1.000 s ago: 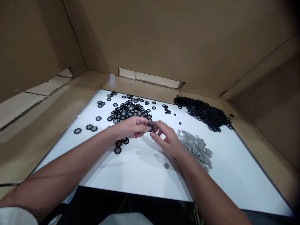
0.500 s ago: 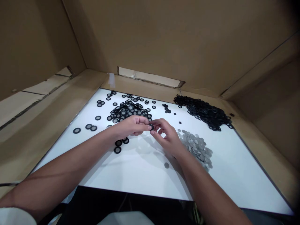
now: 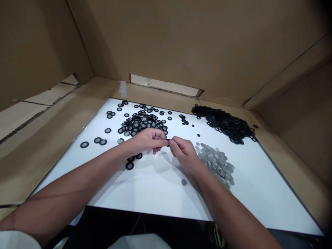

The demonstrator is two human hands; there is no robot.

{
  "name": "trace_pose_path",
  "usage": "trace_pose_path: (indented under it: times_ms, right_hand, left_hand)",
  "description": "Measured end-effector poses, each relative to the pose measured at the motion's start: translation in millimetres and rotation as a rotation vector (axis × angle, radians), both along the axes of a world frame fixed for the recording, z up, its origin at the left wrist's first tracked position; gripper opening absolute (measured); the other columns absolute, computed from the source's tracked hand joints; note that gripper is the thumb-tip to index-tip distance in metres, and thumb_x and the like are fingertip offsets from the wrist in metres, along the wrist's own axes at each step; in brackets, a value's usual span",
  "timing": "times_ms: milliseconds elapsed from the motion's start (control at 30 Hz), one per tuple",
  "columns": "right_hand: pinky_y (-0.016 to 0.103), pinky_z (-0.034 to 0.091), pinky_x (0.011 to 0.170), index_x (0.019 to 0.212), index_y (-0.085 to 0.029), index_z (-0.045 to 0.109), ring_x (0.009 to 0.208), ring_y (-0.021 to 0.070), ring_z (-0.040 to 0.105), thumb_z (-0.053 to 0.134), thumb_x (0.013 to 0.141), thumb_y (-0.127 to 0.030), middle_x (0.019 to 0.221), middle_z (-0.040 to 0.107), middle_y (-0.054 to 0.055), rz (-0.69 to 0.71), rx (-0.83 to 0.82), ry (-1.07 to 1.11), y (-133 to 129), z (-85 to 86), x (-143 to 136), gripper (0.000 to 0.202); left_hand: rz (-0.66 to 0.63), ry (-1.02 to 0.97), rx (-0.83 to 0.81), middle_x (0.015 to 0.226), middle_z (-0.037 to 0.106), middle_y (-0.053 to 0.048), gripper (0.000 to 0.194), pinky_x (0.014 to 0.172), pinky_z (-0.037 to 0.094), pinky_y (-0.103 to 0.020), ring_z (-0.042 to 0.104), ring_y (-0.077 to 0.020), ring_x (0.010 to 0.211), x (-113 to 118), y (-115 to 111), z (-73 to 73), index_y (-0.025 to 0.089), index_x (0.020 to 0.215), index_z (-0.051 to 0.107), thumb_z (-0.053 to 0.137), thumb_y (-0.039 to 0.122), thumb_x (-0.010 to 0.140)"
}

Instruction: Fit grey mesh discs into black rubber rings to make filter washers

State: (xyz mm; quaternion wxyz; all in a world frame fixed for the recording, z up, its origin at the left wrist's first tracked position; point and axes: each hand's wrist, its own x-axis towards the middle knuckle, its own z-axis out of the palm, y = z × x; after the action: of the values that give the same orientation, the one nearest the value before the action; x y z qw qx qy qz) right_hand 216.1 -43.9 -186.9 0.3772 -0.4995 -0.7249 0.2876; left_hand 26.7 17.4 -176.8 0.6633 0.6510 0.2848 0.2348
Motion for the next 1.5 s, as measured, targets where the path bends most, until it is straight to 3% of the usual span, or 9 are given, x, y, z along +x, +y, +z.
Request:
trace_pose_path:
  times_ms: [233, 433, 633, 767, 867, 1167, 1300, 1400, 1500]
  right_hand:
    - [0.027, 0.031, 0.055, 0.063, -0.021, 0.042, 0.054, 0.0117, 0.038, 0.045, 0.098, -0.041, 0.056, 0.044, -0.004, -0.009, -0.014, 0.093, -1.1, 4.4, 0.6, 0.041]
    - [0.026, 0.033, 0.056, 0.065, -0.021, 0.044, 0.055, 0.0115, 0.041, 0.043, 0.100, -0.045, 0.058, 0.046, -0.004, 0.025, -0.038, 0.053, 0.7, 1.0, 2.5, 0.042]
    - [0.025, 0.037, 0.059, 0.068, -0.020, 0.049, 0.059, 0.0117, 0.048, 0.040, 0.101, -0.042, 0.063, 0.052, -0.002, 0.038, -0.015, -0.024, 2.9, -1.6, 3.6, 0.040]
    - [0.026, 0.042, 0.061, 0.103, -0.022, 0.060, 0.072, 0.0146, 0.056, 0.056, 0.094, -0.035, 0.081, 0.062, 0.001, -0.001, 0.058, -0.076, 1.4, 4.9, 6.9, 0.016]
    - [0.027, 0.047, 0.067, 0.120, -0.027, 0.059, 0.081, 0.0162, 0.059, 0.059, 0.092, -0.027, 0.094, 0.063, 0.003, 0.088, 0.105, -0.106, 0.5, 10.5, 9.0, 0.028]
    - [0.027, 0.049, 0.060, 0.105, -0.024, 0.055, 0.073, 0.0137, 0.057, 0.069, 0.085, -0.026, 0.093, 0.058, 0.002, 0.033, 0.123, -0.047, 2.1, 2.0, 4.6, 0.024]
    - [0.027, 0.051, 0.060, 0.117, -0.025, 0.053, 0.081, 0.0158, 0.059, 0.067, 0.087, -0.028, 0.103, 0.059, 0.005, 0.093, 0.103, -0.024, 2.1, 3.2, 4.8, 0.034]
    - [0.029, 0.052, 0.065, 0.118, -0.026, 0.057, 0.085, 0.0165, 0.059, 0.059, 0.092, -0.025, 0.104, 0.058, 0.006, 0.139, 0.130, -0.053, 3.1, 4.5, 5.0, 0.026]
    - [0.028, 0.050, 0.061, 0.108, -0.024, 0.056, 0.078, 0.0149, 0.057, 0.064, 0.088, -0.025, 0.098, 0.057, 0.004, 0.069, 0.129, -0.025, 4.6, 0.5, 2.9, 0.022]
  left_hand:
    - [0.002, -0.086, -0.010, 0.055, 0.056, 0.004, 0.023, 0.047, 0.042, -0.019, 0.049, -0.0073, 0.049, -1.6, 2.9, 1.1, 0.015, 0.074, 0.060, 0.070, 0.032, 0.085]
    - [-0.065, -0.054, -0.059, 0.063, 0.060, 0.002, 0.020, 0.050, 0.049, -0.020, 0.055, -0.0093, 0.057, -4.0, 3.3, 2.1, 0.016, 0.079, 0.059, 0.069, 0.032, 0.086]
    - [-0.019, -0.036, -0.085, 0.064, 0.057, 0.003, 0.018, 0.048, 0.048, -0.020, 0.055, -0.0100, 0.057, 0.3, 1.6, -5.2, 0.017, 0.086, 0.060, 0.069, 0.032, 0.084]
    - [0.008, -0.071, -0.136, 0.058, 0.051, 0.005, 0.020, 0.044, 0.039, -0.018, 0.047, -0.0074, 0.049, -0.2, 2.3, -5.4, 0.017, 0.081, 0.058, 0.069, 0.032, 0.084]
    - [0.028, -0.058, -0.158, 0.054, 0.045, 0.006, 0.021, 0.043, 0.030, -0.017, 0.038, -0.0050, 0.045, -1.6, 3.7, -4.8, 0.017, 0.077, 0.057, 0.071, 0.031, 0.083]
    - [-0.008, -0.061, -0.210, 0.051, 0.039, 0.007, 0.017, 0.045, 0.024, -0.019, 0.034, -0.0055, 0.045, 0.0, 1.4, -6.3, 0.017, 0.075, 0.060, 0.071, 0.028, 0.083]
    - [-0.020, -0.079, -0.233, 0.051, 0.039, 0.007, 0.018, 0.045, 0.023, -0.020, 0.032, -0.0054, 0.046, 0.4, 1.9, -6.5, 0.016, 0.075, 0.060, 0.070, 0.028, 0.083]
    - [0.001, -0.112, -0.256, 0.054, 0.039, 0.006, 0.018, 0.046, 0.023, -0.020, 0.031, -0.0050, 0.046, 0.2, 3.0, -6.6, 0.016, 0.074, 0.058, 0.070, 0.027, 0.083]
    - [0.003, -0.107, -0.268, 0.055, 0.039, 0.006, 0.018, 0.046, 0.023, -0.020, 0.031, -0.0052, 0.047, 0.3, 2.5, -6.5, 0.016, 0.074, 0.058, 0.070, 0.026, 0.082]
